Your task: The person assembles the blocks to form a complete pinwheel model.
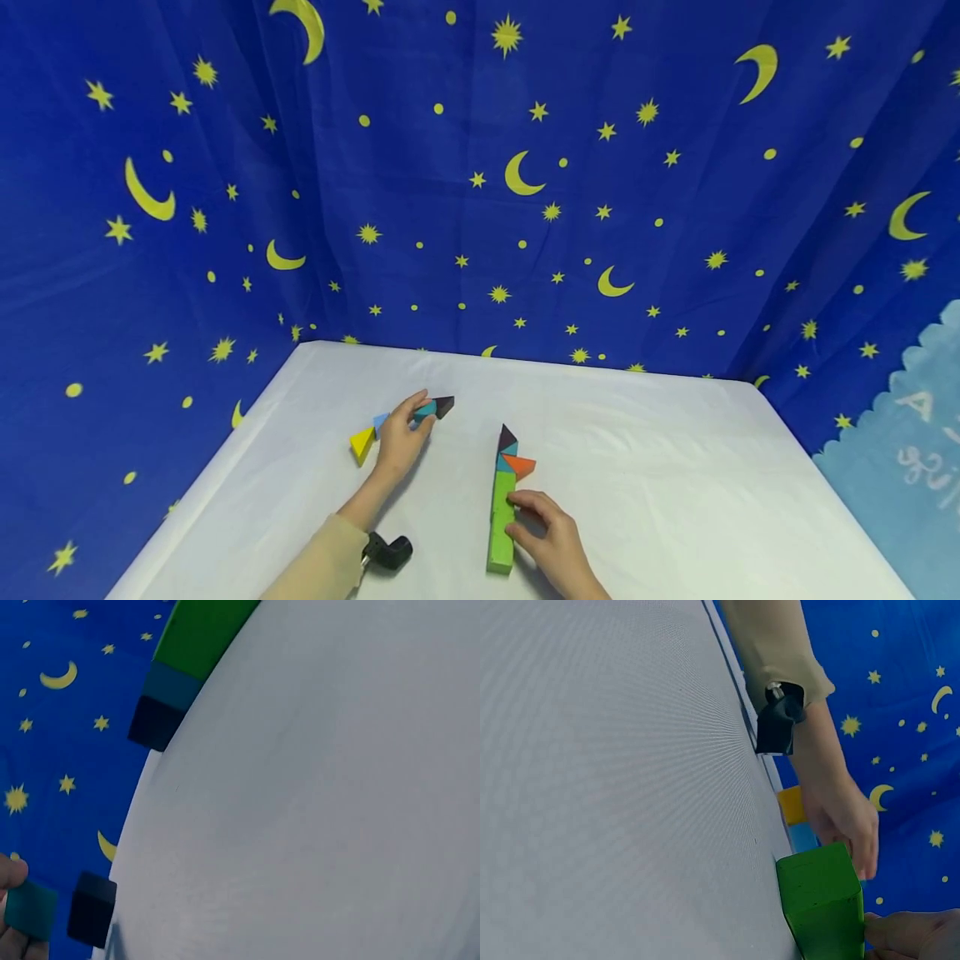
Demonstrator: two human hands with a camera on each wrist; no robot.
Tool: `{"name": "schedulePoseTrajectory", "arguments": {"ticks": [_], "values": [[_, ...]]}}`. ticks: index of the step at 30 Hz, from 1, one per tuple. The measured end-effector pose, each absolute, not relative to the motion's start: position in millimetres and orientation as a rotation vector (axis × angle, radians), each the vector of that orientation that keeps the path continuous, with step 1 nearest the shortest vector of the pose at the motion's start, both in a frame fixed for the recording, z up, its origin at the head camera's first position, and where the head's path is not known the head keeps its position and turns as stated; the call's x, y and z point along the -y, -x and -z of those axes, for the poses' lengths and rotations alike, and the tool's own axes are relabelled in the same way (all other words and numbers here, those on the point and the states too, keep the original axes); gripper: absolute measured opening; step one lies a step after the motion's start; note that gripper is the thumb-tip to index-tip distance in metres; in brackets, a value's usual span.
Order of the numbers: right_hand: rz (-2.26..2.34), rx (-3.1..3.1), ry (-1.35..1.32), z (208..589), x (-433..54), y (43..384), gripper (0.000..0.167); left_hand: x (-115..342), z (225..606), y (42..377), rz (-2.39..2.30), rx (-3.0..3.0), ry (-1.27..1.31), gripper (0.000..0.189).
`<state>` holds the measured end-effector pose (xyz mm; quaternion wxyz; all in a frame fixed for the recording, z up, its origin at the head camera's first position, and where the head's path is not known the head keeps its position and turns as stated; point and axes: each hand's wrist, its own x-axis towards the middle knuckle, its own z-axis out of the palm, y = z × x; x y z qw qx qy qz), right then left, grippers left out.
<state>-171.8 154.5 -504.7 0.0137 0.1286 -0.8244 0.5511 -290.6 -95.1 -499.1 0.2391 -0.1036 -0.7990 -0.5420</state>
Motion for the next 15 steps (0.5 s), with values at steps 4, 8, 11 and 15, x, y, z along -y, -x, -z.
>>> {"name": "schedulePoseTrajectory", "arguments": {"ticks": [4,8,11,15], "values": [[-1.696,2.57,-0.4,505,-156,172,0.038,86,497,291,1.478,2.185,0.442,0.043],[-1.705,2.566,-0.411,506,-156,172,0.038,75,497,290,1.479,2.24,0.523,0.043],[-1.715,2.56,-0.417,506,-156,172,0.038,66,497,291,1.476,2.273,0.57,0.043],[-1.707,2.555,-0.426,506,-156,172,0.037,55,500,293,1.465,2.289,0.646,0.042]]}}
